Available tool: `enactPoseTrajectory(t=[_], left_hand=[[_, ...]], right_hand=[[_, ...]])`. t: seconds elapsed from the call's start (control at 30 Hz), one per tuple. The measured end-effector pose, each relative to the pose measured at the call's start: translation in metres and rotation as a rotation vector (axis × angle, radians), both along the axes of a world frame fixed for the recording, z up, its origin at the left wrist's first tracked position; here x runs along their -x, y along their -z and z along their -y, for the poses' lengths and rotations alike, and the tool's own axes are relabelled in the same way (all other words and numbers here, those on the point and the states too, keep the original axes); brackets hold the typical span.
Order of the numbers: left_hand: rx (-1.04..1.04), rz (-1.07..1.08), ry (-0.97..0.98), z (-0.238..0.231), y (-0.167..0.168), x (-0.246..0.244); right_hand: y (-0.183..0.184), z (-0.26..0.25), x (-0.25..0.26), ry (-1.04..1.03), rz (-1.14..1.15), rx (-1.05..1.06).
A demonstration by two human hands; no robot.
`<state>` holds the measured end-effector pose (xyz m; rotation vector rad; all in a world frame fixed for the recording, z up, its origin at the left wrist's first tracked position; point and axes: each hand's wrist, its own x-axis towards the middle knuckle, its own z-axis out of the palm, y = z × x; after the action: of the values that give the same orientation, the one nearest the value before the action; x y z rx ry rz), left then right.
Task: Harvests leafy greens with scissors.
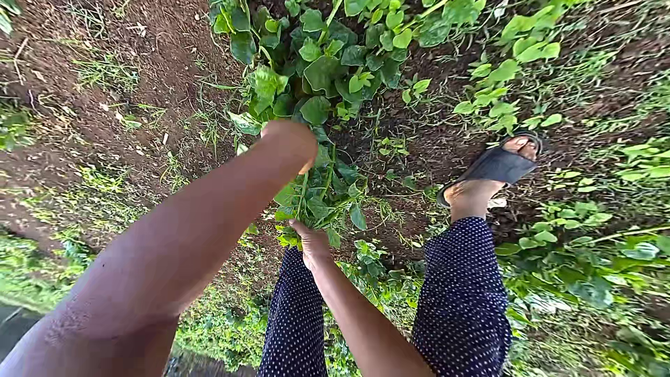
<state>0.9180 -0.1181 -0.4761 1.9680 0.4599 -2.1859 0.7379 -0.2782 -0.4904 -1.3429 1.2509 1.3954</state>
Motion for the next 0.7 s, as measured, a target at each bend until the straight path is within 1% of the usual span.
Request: enactPoseTrajectory(t=[0.07,0.13,0.17,0.2,0.23,0.27,0.33,0.43,0.53,0.6,0.7], left_hand=[[-0.067,-0.016,-0.008,-0.006,0.022,-0.001],[-0.245,0.062,-0.082,-0.022,0.070,0.033],[-0.280,-0.039,-0.162,-0.032,0.088,0.040],[-0.293,-0.129,-0.244,-0.039,0.094,0.039],[-0.293,-0.194,-0.310,-0.040,0.089,0.031],[-0.293,-0.244,-0.377,-0.036,0.076,0.016],[-0.308,-0.268,-0.415,-0.031,0.062,0.003],[-0.299,-0.310,-0.430,-0.033,0.061,-0.003],[-0.342,-0.327,-0.515,-0.038,0.058,-0.005],[-0.343,-0.338,-0.534,-0.040,0.057,-0.005],[-0.330,-0.323,-0.555,-0.038,0.064,-0.007]], right_hand=[[0.000,0.003,0.001,0.011,0.007,0.002],[0.002,0.005,-0.002,0.006,0.002,-0.004],[0.002,0.006,-0.004,0.006,-0.006,-0.014],[0.002,0.006,-0.006,0.009,-0.011,-0.019],[0.002,0.008,-0.007,0.012,-0.015,-0.019],[0.002,0.008,-0.009,0.015,-0.025,-0.022],[0.002,0.009,-0.012,0.015,-0.040,-0.020],[0.003,0.010,-0.018,-0.008,-0.048,-0.026],[0.002,0.016,-0.023,-0.032,-0.054,-0.024],[0.002,0.019,-0.028,-0.049,-0.059,-0.023],[0.002,0.020,-0.033,-0.071,-0.056,-0.027]])
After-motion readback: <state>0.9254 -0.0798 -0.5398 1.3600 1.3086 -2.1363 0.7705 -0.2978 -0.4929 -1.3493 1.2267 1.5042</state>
